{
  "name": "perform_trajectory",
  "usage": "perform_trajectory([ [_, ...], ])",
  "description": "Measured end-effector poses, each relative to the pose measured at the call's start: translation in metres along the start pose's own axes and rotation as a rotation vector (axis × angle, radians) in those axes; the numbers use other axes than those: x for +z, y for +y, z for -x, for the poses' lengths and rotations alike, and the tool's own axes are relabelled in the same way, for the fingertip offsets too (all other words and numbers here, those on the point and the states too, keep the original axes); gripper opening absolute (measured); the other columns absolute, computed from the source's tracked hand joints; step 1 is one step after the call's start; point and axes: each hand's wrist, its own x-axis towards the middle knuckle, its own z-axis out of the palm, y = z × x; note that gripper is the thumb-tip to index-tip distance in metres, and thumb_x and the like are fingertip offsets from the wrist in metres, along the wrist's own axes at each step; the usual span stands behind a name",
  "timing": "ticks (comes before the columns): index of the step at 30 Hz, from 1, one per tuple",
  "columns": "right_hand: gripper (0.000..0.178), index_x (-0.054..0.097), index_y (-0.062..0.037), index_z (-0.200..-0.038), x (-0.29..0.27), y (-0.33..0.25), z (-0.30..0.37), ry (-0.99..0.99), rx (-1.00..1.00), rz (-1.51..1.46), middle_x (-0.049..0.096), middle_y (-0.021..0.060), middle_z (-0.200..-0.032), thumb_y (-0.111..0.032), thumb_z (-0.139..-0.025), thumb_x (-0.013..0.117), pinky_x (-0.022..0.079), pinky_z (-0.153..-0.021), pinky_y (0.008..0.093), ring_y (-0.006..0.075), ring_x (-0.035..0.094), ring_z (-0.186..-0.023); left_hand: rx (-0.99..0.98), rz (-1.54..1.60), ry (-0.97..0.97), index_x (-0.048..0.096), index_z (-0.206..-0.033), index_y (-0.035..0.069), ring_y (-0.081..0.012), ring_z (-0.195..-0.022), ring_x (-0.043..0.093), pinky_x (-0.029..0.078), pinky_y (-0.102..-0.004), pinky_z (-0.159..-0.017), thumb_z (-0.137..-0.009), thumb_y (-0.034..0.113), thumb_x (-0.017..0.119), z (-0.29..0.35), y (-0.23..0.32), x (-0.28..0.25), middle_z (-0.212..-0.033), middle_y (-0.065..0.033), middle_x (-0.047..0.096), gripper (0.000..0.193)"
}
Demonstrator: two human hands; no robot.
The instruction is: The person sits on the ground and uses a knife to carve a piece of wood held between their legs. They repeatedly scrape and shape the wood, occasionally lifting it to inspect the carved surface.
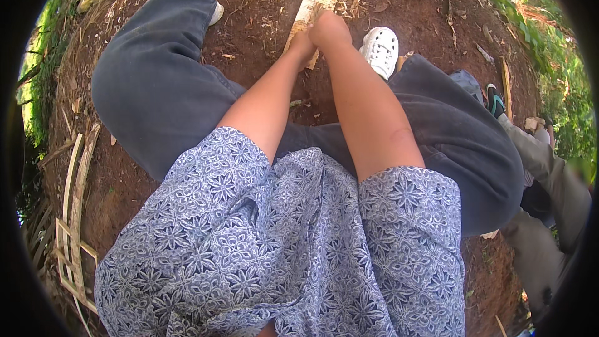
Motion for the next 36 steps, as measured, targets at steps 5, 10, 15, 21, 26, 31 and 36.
perform_trajectory([
  [5, 0.035, 0.066, -0.0024, -0.124, -0.007, -0.003, -0.040, -0.020, 0.053, -0.044, 0.070, 0.0148, -0.072, -0.013, -0.092, 0.059, 0.054, -0.049, 0.0367, 0.0225, 0.066, -0.050, 0.043, -0.031, 0.081, 0.067, -0.118, -0.005, -0.0406, -0.110, 0.066, 0.051, -0.0468, -0.095, -0.105, 0.047, 0.030, -0.017, -0.006, 0.003, -0.120, -0.0292, 0.066, 0.065],
  [10, 0.034, 0.068, 0.0012, -0.118, -0.033, 0.003, -0.009, -0.089, 0.093, -0.223, 0.070, 0.0165, -0.071, -0.011, -0.089, 0.054, 0.055, -0.054, 0.0384, 0.0229, 0.068, -0.055, 0.024, -0.070, 0.084, 0.066, -0.122, -0.006, -0.0424, -0.119, 0.061, 0.046, -0.0474, -0.103, -0.104, 0.046, 0.031, -0.002, 0.000, -0.002, -0.127, -0.0300, 0.063, 0.065],
  [15, 0.034, 0.067, -0.0015, -0.121, -0.041, 0.005, 0.012, -0.175, 0.093, -0.290, 0.065, 0.0097, -0.065, -0.015, -0.092, 0.054, 0.053, -0.047, 0.0345, 0.0182, 0.063, -0.050, 0.022, -0.028, 0.121, 0.064, -0.124, -0.007, -0.0424, -0.123, 0.059, 0.045, -0.0469, -0.105, -0.103, 0.045, 0.033, -0.015, 0.000, 0.005, -0.130, -0.0304, 0.061, 0.064],
  [21, 0.028, 0.061, 0.0000, -0.121, -0.029, 0.001, 0.007, -0.198, 0.075, -0.289, 0.060, 0.0089, -0.063, -0.018, -0.100, 0.055, 0.049, -0.041, 0.0357, 0.0183, 0.059, -0.046, 0.009, 0.041, 0.114, 0.064, -0.124, -0.007, -0.0416, -0.123, 0.059, 0.046, -0.0461, -0.104, -0.103, 0.044, 0.034, -0.021, -0.001, 0.010, -0.131, -0.0304, 0.061, 0.063],
  [26, 0.020, 0.075, -0.0037, -0.093, -0.019, -0.005, -0.003, -0.146, 0.107, -0.172, 0.072, 0.0132, -0.070, -0.008, -0.087, 0.057, 0.057, -0.053, 0.0351, 0.0215, 0.069, -0.054, 0.030, 0.078, 0.099, 0.065, -0.122, -0.007, -0.0420, -0.119, 0.061, 0.047, -0.0470, -0.102, -0.104, 0.043, 0.034, -0.020, -0.003, 0.010, -0.127, -0.0300, 0.063, 0.062],
  [31, 0.019, 0.078, -0.0144, -0.067, -0.017, -0.005, -0.038, -0.271, -0.026, 0.249, 0.075, 0.0058, -0.073, -0.016, -0.078, 0.062, 0.059, -0.072, 0.0350, 0.0216, 0.073, -0.070, -0.005, 0.066, 0.092, 0.071, -0.115, -0.003, -0.0414, -0.116, 0.064, 0.048, -0.0464, -0.099, -0.105, 0.043, 0.032, -0.033, -0.006, 0.010, -0.120, -0.0284, 0.067, 0.061],
  [36, 0.023, 0.079, -0.0129, -0.067, -0.010, -0.005, -0.047, -0.172, 0.031, 0.176, 0.075, 0.0060, -0.075, -0.016, -0.079, 0.059, 0.059, -0.077, 0.0363, 0.0215, 0.073, -0.077, -0.018, 0.095, -0.017, 0.074, -0.115, 0.007, -0.0385, -0.118, 0.063, 0.046, -0.0441, -0.103, -0.105, 0.047, 0.032, -0.023, 0.003, 0.004, -0.120, -0.0251, 0.068, 0.059],
])
